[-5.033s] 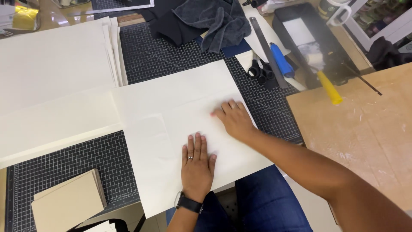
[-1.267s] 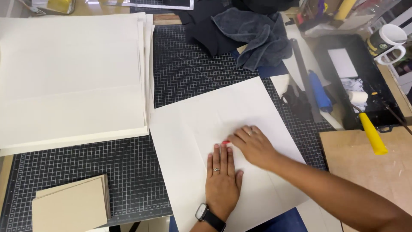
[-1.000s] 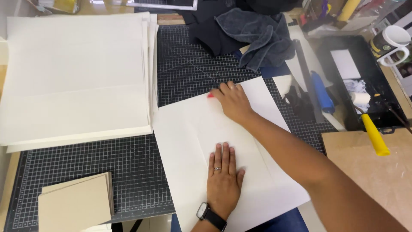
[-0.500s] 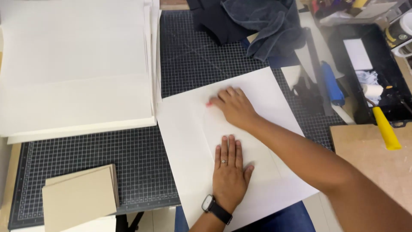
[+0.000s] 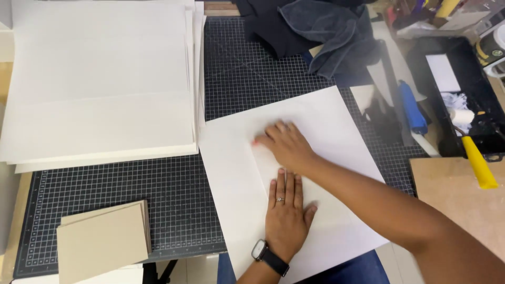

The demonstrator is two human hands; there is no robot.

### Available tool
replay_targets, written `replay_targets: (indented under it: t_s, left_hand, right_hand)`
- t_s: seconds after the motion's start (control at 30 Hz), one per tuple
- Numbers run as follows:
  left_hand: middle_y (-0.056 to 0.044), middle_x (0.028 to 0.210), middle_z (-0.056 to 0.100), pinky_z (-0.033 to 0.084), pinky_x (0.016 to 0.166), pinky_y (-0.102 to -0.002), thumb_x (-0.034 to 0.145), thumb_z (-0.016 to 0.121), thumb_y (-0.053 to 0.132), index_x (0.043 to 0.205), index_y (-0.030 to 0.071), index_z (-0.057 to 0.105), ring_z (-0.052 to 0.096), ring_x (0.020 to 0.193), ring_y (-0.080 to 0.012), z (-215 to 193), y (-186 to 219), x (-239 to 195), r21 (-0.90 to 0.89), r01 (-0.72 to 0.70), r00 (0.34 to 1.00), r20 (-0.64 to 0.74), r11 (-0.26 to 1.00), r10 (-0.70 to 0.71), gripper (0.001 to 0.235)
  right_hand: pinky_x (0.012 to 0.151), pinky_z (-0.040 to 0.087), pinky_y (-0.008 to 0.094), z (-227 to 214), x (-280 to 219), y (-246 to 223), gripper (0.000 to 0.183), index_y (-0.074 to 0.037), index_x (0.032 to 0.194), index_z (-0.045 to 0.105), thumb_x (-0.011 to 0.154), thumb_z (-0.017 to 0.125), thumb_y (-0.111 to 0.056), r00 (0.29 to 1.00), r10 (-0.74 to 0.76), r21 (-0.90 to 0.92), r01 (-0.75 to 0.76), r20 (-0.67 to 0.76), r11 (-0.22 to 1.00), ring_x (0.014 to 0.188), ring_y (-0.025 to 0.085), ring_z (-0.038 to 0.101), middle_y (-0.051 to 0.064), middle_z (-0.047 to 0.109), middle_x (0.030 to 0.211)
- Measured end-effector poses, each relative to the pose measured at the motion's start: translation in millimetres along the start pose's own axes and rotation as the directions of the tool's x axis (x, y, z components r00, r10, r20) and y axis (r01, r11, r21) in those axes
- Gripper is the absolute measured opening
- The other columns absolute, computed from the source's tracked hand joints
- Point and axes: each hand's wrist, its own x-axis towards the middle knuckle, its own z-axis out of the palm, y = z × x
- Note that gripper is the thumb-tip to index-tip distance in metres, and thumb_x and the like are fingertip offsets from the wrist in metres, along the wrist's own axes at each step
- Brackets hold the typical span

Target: Assembling a book cover by applying glue to cardboard pieces and mounting them onto paper.

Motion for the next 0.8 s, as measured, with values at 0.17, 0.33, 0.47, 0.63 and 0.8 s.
replay_targets:
  t_s: [0.17, 0.33, 0.47, 0.63, 0.8]
  left_hand:
    - [-0.022, 0.169, 0.019, 0.008, 0.131, -0.047, 0.107, 0.031, 0.05, 0.158, -0.001, 0.029, 0.012, 0.159, -0.0368, 0.5, -2.1, -1.0, 0.061, 0.0, 1.0, -0.017, 0.998, 0.001, 0.072]
    - [-0.024, 0.165, 0.03, 0.009, 0.13, -0.05, 0.107, 0.034, 0.049, 0.156, -0.004, 0.034, 0.017, 0.157, -0.0395, 8.0, -1.9, -7.2, -0.007, -0.012, 1.0, 0.0, 1.0, 0.012, 0.072]
    - [-0.024, 0.159, 0.04, 0.008, 0.131, -0.052, 0.107, 0.03, 0.051, 0.153, -0.002, 0.042, 0.027, 0.152, -0.0407, 11.7, -0.9, -4.8, 0.011, 0.003, 0.999, 0.053, 1.0, -0.004, 0.071]
    - [-0.024, 0.165, 0.03, 0.011, 0.131, -0.049, 0.107, 0.035, 0.05, 0.157, -0.003, 0.033, 0.019, 0.157, -0.038, 6.1, -2.1, -2.8, -0.02, -0.002, 1.0, -0.023, 1.0, 0.002, 0.073]
    - [-0.02, 0.153, 0.05, 0.01, 0.131, -0.051, 0.106, 0.033, 0.049, 0.149, -0.001, 0.047, 0.036, 0.148, -0.0384, 12.5, -4.4, -4.3, -0.025, -0.009, 0.997, 0.073, 1.0, 0.011, 0.068]
  right_hand:
    - [0.079, 0.044, 0.042, 22.3, 69.0, 18.5, 0.052, -0.022, 0.125, 0.062, 0.081, 0.057, 0.004, 0.99, 0.106, -0.195, -0.122, -0.094, 0.973, 0.092, 0.029, 0.053, 0.004, 0.057, 0.102]
    - [0.084, 0.044, 0.044, -8.0, 2.8, -18.8, 0.042, -0.019, 0.12, 0.064, 0.085, 0.056, 0.002, 0.997, 0.027, -0.111, -0.036, -0.077, 0.993, 0.096, 0.031, 0.055, 0.006, 0.059, 0.103]
    - [0.084, 0.043, 0.042, -14.5, -7.1, -23.2, 0.044, -0.024, 0.121, 0.063, 0.083, 0.056, -0.003, 0.995, -0.055, -0.082, 0.061, 0.08, 0.995, 0.097, 0.029, 0.053, 0.002, 0.059, 0.101]
    - [0.081, 0.044, 0.043, -5.6, 33.6, -14.2, 0.053, -0.017, 0.121, 0.063, 0.077, 0.056, 0.011, 0.998, 0.046, -0.056, -0.048, -0.054, 0.997, 0.092, 0.03, 0.053, 0.005, 0.058, 0.102]
    - [0.089, 0.043, 0.043, -21.5, -9.3, -31.2, 0.035, -0.023, 0.124, 0.062, 0.095, 0.051, -0.009, 0.987, 0.006, -0.082, 0.007, 0.161, 0.997, 0.1, 0.028, 0.053, 0.002, 0.059, 0.107]
